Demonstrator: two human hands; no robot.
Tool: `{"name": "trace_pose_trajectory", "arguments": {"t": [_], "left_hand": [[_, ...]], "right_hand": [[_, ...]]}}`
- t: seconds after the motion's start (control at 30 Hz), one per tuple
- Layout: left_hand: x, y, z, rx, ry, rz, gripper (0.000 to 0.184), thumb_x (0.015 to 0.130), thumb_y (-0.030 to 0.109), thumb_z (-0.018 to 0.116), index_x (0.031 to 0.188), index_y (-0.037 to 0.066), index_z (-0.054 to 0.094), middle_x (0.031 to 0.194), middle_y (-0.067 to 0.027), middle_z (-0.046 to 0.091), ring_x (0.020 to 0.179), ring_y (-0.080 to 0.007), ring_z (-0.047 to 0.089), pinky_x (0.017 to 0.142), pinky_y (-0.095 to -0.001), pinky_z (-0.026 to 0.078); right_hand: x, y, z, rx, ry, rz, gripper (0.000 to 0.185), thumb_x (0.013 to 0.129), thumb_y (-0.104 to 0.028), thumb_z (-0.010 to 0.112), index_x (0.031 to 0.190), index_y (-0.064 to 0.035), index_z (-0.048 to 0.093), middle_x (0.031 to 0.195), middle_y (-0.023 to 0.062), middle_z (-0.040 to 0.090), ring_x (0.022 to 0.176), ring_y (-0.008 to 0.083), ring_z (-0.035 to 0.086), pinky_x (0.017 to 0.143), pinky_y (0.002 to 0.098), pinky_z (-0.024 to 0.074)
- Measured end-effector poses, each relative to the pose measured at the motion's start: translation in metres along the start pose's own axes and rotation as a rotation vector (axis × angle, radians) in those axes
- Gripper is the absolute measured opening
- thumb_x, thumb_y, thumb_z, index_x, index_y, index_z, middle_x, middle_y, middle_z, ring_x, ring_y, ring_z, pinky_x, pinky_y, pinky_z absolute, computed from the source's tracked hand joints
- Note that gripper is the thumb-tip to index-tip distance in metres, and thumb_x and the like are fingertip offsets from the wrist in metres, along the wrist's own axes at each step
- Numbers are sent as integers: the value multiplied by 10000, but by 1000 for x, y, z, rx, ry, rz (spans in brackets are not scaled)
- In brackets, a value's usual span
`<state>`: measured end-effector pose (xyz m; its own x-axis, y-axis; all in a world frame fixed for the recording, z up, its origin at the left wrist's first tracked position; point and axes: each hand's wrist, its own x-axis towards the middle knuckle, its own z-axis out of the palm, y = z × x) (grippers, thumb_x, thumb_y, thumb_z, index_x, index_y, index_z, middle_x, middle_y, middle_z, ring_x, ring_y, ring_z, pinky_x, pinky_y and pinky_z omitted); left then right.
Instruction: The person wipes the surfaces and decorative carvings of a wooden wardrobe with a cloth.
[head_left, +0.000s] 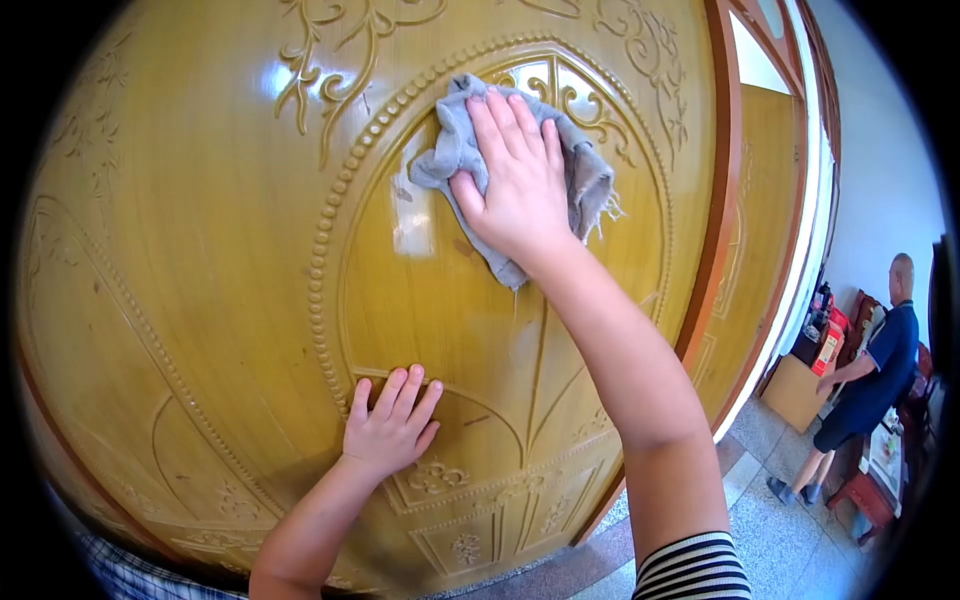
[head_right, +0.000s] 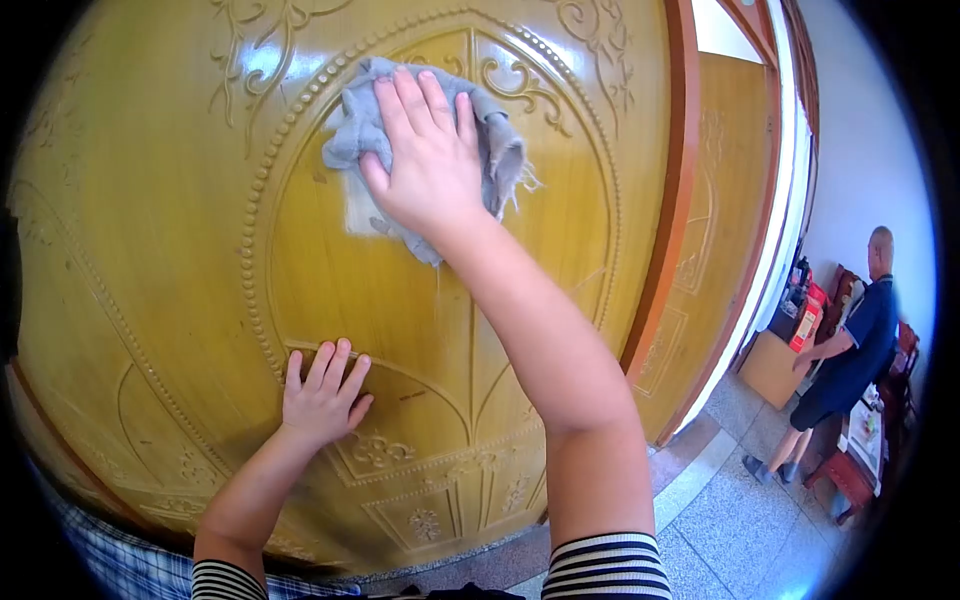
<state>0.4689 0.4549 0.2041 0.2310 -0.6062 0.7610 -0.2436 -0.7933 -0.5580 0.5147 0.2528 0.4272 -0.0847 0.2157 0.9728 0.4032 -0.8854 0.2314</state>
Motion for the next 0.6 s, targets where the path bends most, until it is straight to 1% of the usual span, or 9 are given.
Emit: {"name": "trace_pose_trajectory", "arguments": {"t": [0.1, 0.27, 0.33, 0.47, 0.5, 0.6], "left_hand": [[0, 1, -1, 2, -21, -4, 578, 706, 430, 642, 1221, 194, 527, 1362, -120, 400, 1273, -264, 336, 1018, -545, 230], [-1, 0, 1, 0, -10, -8, 581, 709, 431, 639, 1228, 194, 523, 1368, -116, 397, 1279, -261, 333, 1020, -546, 230], [-1, 0, 0, 0, -8, -11, 582, 711, 431, 638, 1230, 195, 522, 1369, -115, 396, 1279, -260, 334, 1021, -547, 231], [-2, 1, 2, -2, 2, -6, 578, 717, 425, 633, 1234, 193, 518, 1371, -116, 394, 1281, -261, 331, 1023, -546, 227], [-2, 1, 3, -3, -1, -12, 576, 719, 423, 632, 1234, 193, 518, 1372, -116, 393, 1282, -262, 329, 1024, -547, 226], [-2, 1, 3, 5, 2, -7, 572, 722, 422, 628, 1235, 192, 518, 1373, -116, 392, 1285, -261, 324, 1028, -546, 218]], "right_hand": [[20, 4, -2, 29, 18, -17, 596, 752, -304, 600, 1278, -85, 425, 1334, 104, 421, 1276, 275, 343, 1064, 482, 224], [5, 8, -5, 6, 7, -61, 584, 736, -286, 625, 1250, -80, 442, 1303, 107, 443, 1241, 274, 377, 1048, 487, 242], [2, 12, -4, -24, 18, -112, 584, 734, -279, 626, 1250, -80, 441, 1285, 110, 456, 1227, 276, 391, 1046, 486, 241], [23, 6, -4, 12, 53, -90, 547, 729, -268, 626, 1214, -69, 470, 1248, 117, 474, 1208, 281, 407, 1031, 491, 260], [21, 4, -6, 18, 52, -78, 527, 757, -242, 579, 1240, -69, 459, 1260, 122, 483, 1205, 297, 418, 1030, 465, 277], [19, 6, -12, 35, 14, -101, 522, 746, -218, 588, 1229, -66, 462, 1245, 132, 485, 1192, 295, 423, 1028, 455, 285]]}}
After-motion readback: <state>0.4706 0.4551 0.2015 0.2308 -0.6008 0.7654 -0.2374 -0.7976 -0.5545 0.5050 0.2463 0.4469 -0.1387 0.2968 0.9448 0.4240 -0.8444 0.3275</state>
